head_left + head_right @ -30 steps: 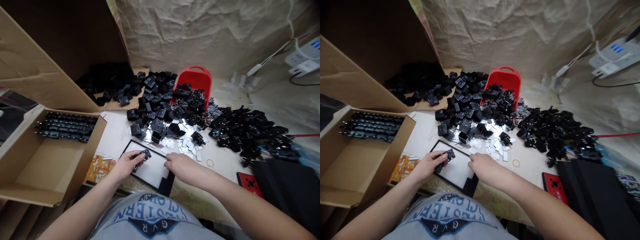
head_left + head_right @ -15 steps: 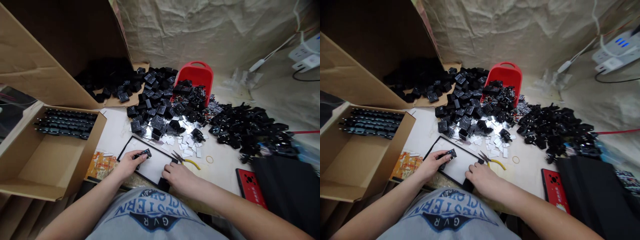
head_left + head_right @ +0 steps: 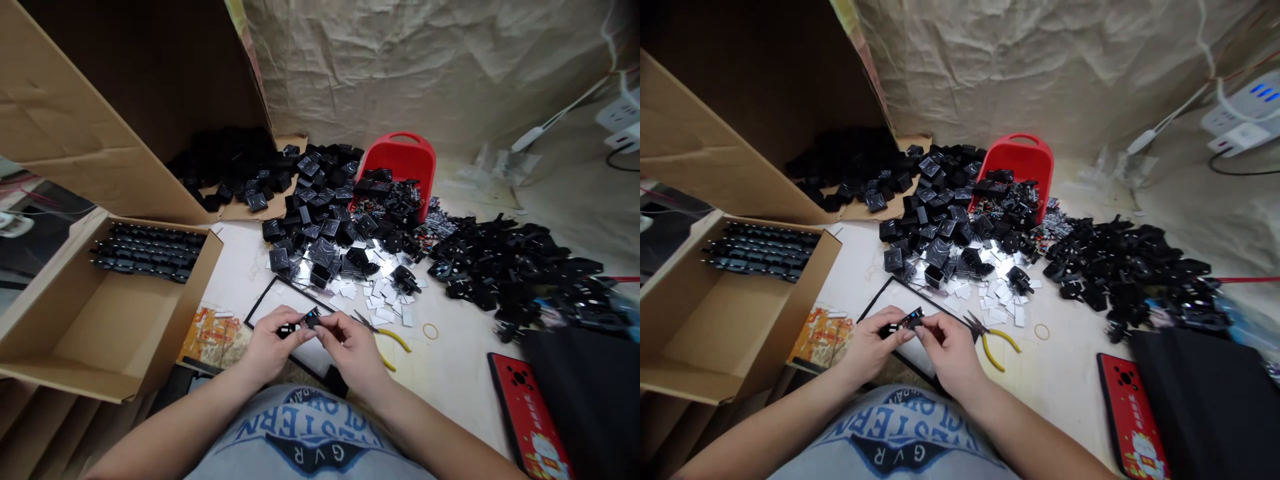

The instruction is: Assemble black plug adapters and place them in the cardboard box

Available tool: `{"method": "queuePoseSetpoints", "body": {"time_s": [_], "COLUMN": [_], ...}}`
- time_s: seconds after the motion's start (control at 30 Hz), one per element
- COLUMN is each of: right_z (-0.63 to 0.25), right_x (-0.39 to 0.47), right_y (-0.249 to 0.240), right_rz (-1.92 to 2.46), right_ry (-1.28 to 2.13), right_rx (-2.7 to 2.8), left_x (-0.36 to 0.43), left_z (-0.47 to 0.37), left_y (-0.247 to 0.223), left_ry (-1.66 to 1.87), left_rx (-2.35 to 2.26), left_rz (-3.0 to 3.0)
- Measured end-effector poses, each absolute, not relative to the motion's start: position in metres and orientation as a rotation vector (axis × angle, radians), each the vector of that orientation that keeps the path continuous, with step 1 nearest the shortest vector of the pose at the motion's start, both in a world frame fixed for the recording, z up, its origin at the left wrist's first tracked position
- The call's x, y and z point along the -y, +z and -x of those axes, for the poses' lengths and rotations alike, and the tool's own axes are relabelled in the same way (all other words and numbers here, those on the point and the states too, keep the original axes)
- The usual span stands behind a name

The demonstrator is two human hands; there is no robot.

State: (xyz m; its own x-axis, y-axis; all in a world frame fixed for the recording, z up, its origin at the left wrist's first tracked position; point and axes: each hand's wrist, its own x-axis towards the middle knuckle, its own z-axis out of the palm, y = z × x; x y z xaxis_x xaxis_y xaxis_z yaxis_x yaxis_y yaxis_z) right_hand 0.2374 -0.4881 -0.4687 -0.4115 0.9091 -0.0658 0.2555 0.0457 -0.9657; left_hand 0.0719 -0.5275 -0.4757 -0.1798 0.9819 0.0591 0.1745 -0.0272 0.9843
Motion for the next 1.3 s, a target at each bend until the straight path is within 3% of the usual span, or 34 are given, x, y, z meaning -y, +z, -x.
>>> {"method": "queuePoseSetpoints", "body": {"time_s": [0.1,0.2,0.27,0.43,0.5,0.57,0.7,0.8,0.9,1.1,1.3], "right_z": [-0.234,-0.234,-0.234,-0.240,-0.246,-0.252,-0.263,-0.265,-0.267,-0.262,-0.246], "right_x": [0.491,0.487,0.482,0.470,0.467,0.465,0.463,0.462,0.457,0.453,0.460], "right_y": [-0.469,-0.470,-0.471,-0.470,-0.470,-0.471,-0.483,-0.492,-0.489,-0.455,-0.440], "right_rz": [1.143,1.200,1.260,1.028,0.999,1.065,1.279,1.320,1.281,1.073,1.039], "right_ry": [1.073,1.054,1.232,2.078,2.142,1.967,1.303,1.244,1.416,1.853,1.925], "right_rx": [1.896,1.880,1.722,1.115,1.055,1.261,2.093,2.370,2.115,1.078,0.911], "left_x": [0.532,0.533,0.532,0.522,0.519,0.517,0.515,0.513,0.511,0.515,0.515], "left_z": [-0.075,-0.076,-0.074,-0.065,-0.060,-0.054,-0.044,-0.045,-0.052,-0.066,-0.067], "left_y": [-0.477,-0.474,-0.470,-0.460,-0.461,-0.464,-0.462,-0.456,-0.453,-0.454,-0.446], "left_ry": [1.415,1.459,1.426,1.088,0.962,0.877,0.790,0.717,0.775,0.932,0.890], "left_rx": [-1.544,-1.593,-1.571,-1.372,-1.379,-1.421,-1.394,-1.503,-1.596,-1.599,-1.464], "left_rz": [-1.508,-1.658,-1.609,-1.321,-1.277,-1.237,-1.228,-1.220,-1.245,-1.289,-1.566]}}
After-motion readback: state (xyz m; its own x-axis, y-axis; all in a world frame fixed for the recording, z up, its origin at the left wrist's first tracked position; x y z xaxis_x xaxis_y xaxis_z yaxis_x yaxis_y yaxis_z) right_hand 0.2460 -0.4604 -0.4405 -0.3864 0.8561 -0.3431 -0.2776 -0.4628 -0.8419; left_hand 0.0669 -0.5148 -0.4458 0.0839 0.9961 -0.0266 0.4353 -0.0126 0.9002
